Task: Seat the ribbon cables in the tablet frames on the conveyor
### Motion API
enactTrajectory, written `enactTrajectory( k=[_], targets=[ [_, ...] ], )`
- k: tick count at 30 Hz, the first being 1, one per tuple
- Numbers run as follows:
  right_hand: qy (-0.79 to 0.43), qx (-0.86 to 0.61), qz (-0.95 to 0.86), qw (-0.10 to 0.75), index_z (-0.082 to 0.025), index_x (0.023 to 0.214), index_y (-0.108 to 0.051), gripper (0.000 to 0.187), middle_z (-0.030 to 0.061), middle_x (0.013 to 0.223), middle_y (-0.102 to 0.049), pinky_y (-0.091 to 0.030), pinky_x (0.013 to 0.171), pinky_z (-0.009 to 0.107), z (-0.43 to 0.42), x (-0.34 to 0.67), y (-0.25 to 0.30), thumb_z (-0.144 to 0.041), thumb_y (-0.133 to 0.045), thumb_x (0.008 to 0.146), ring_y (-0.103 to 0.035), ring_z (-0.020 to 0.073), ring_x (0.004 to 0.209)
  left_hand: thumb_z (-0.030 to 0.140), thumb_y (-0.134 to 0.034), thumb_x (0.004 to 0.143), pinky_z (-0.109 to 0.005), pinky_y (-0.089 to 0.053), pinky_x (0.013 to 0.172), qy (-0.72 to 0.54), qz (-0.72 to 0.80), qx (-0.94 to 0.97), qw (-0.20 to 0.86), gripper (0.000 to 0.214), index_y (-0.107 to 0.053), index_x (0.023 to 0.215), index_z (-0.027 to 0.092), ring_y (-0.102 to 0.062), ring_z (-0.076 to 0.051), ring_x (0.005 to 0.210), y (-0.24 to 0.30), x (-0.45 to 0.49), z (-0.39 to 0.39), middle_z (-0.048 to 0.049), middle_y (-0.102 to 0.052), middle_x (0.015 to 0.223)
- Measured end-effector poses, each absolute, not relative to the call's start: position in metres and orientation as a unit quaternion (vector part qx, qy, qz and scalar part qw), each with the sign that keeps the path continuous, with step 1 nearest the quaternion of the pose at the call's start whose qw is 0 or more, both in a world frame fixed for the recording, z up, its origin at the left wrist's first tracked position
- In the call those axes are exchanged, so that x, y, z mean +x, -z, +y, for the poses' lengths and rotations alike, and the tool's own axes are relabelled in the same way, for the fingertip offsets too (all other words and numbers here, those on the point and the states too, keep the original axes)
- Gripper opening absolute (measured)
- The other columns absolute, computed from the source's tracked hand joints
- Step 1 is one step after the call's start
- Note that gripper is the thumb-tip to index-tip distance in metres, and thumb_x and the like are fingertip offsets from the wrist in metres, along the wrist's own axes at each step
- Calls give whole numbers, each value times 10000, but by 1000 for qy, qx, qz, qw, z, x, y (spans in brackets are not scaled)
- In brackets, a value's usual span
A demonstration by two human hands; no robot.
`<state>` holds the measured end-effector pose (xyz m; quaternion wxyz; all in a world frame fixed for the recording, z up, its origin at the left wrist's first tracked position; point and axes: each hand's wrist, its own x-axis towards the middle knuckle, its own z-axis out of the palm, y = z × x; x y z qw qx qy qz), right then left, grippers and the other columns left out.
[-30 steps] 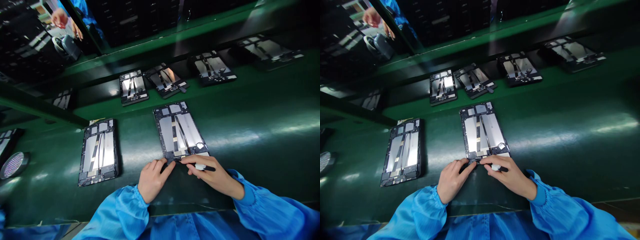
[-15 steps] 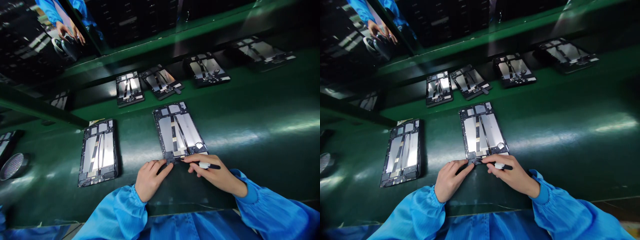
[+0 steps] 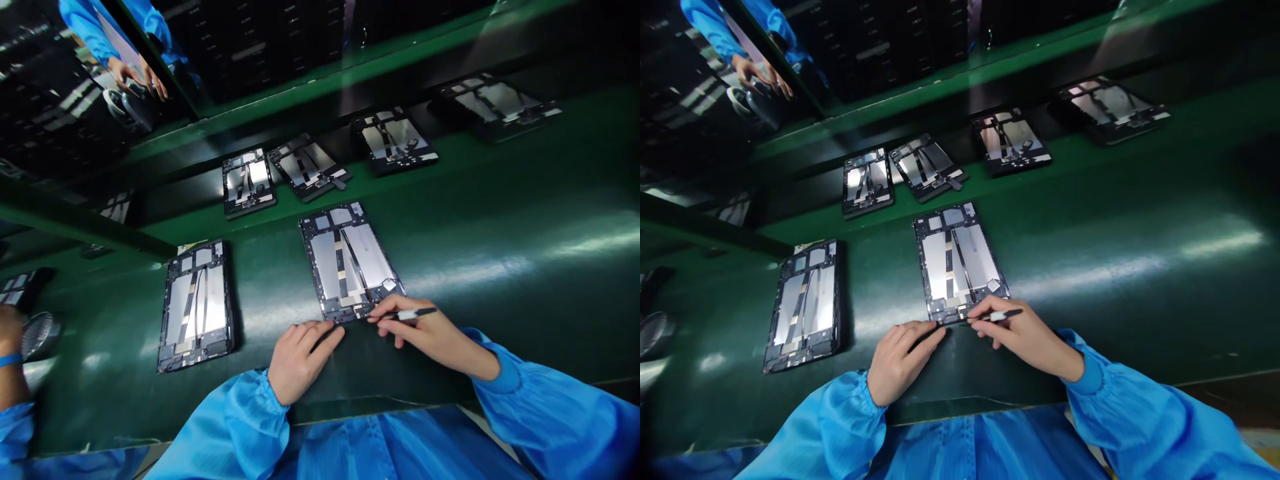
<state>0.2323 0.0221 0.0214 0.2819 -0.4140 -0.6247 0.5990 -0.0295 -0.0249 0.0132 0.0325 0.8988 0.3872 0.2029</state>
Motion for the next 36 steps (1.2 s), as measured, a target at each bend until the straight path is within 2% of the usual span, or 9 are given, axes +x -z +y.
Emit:
enactTrajectory(
  k=[3, 7, 15, 17, 20, 23, 28, 36],
  targets=[
    [-571, -455, -636, 251, -187, 889, -629, 214, 10, 699, -650, -521, 494, 231, 19, 249, -18, -389, -582, 937, -614, 143, 533, 150, -472, 993, -300, -452, 831, -188, 322, 926, 58, 308, -573, 1283, 176, -550, -197, 1093, -17, -14, -31, -67, -637, 1225],
    [-509, -468, -689, 218, -206, 836, -591, 211, -17, 632, -607, -446, 473, 255, 15, 256, -17, -398, -600, 924, -591, 164, 511, 192, -421, 1009, -307, -451, 780, -142, 281, 948, 46, 315, -598, 1267, 234, -550, -211, 1041, -15, 3, -31, -44, -613, 1278],
    [-490, -445, -721, 202, -203, 818, -589, 271, 4, 688, -622, -410, 539, 284, 14, 249, -17, -438, -566, 951, -580, 180, 583, 212, -418, 1014, -312, -448, 771, -128, 283, 949, 46, 319, -598, 1275, 249, -525, -210, 1056, -12, 4, -29, -44, -611, 1265],
    [-534, -451, -684, 211, -200, 792, -580, 289, 9, 667, -624, -425, 522, 276, 17, 250, -19, -448, -581, 941, -591, 182, 581, 212, -420, 1013, -312, -452, 766, -135, 286, 948, 45, 314, -606, 1263, 250, -532, -212, 1050, -12, 6, -31, -46, -612, 1263],
    [-604, -450, -599, 272, -200, 782, -551, 321, 22, 666, -649, -483, 508, 263, 27, 249, -28, -486, -612, 915, -629, 184, 583, 207, -435, 1010, -308, -461, 759, -153, 289, 944, 48, 299, -615, 1244, 255, -546, -212, 1050, -15, 4, -31, -47, -617, 1261],
    [-618, -450, -561, 318, -199, 776, -532, 351, 25, 688, -656, -531, 512, 261, 44, 237, -36, -513, -660, 869, -648, 180, 582, 175, -479, 995, -296, -468, 761, -182, 316, 930, 47, 284, -603, 1245, 224, -565, -191, 1026, -18, -5, -27, -49, -640, 1221],
    [-662, -435, -549, 268, -194, 804, -530, 350, 21, 659, -652, -556, 481, 251, 69, 204, -34, -498, -704, 815, -709, 232, 665, 190, -575, 959, -297, -481, 798, -233, 406, 884, 14, 179, -628, 1130, 178, -579, -165, 912, -17, -27, -15, -43, -687, 1081],
    [-657, -441, -575, 208, -202, 827, -520, 287, 12, 595, -659, -566, 485, 266, 77, 190, -26, -462, -640, 827, -707, 222, 608, 168, -593, 944, -296, -490, 788, -242, 414, 878, 10, 166, -630, 1106, 173, -585, -172, 891, -8, -32, -13, -29, -703, 1074]
  ],
)
